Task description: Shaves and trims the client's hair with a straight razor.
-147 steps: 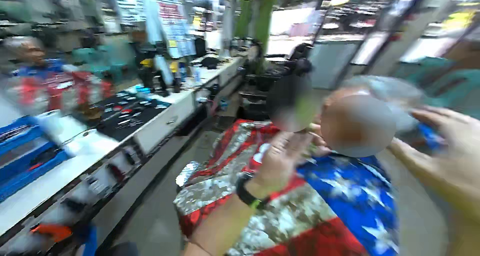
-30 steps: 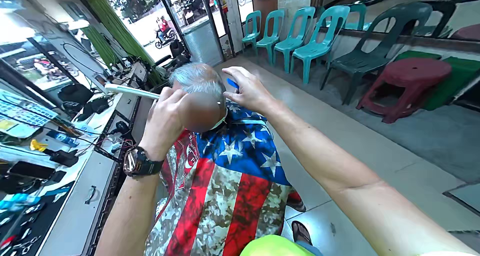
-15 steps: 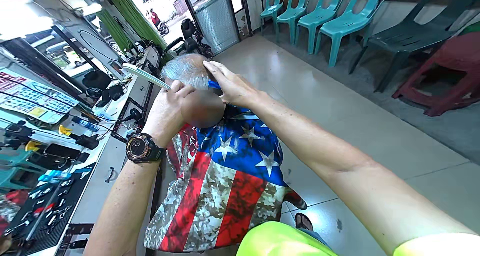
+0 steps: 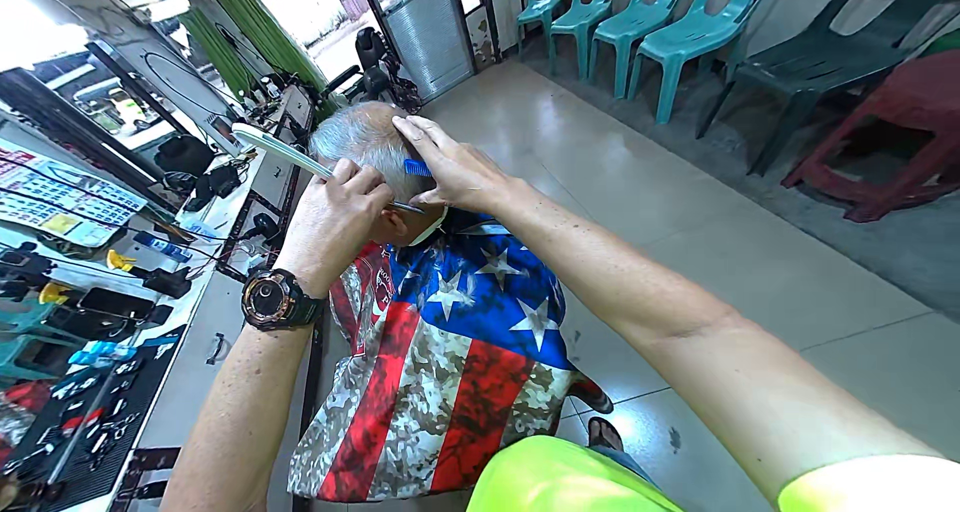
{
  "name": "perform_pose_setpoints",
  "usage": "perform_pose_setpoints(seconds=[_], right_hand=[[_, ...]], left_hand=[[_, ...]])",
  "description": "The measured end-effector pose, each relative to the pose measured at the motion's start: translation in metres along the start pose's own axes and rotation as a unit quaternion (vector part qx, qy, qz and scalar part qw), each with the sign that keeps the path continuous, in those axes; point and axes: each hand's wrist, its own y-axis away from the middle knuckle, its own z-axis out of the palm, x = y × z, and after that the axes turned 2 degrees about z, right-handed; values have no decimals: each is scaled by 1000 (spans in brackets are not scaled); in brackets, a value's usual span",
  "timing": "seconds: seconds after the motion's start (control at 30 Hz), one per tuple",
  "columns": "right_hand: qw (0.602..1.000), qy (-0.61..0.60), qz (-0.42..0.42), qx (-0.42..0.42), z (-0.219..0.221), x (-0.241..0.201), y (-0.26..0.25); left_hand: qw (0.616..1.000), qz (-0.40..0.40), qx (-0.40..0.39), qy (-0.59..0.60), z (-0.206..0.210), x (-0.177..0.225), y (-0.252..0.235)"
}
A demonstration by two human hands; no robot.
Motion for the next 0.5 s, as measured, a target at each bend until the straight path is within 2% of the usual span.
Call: perform_pose_setpoints(seconds=[0.17, 0.5], right_hand=[[1000, 12, -6, 5, 4, 4, -3], [1000, 10, 0, -6, 2, 1, -4]], left_hand=[[1000, -5, 8, -14, 4, 0, 2], [999, -22, -26, -24, 0, 7, 0]])
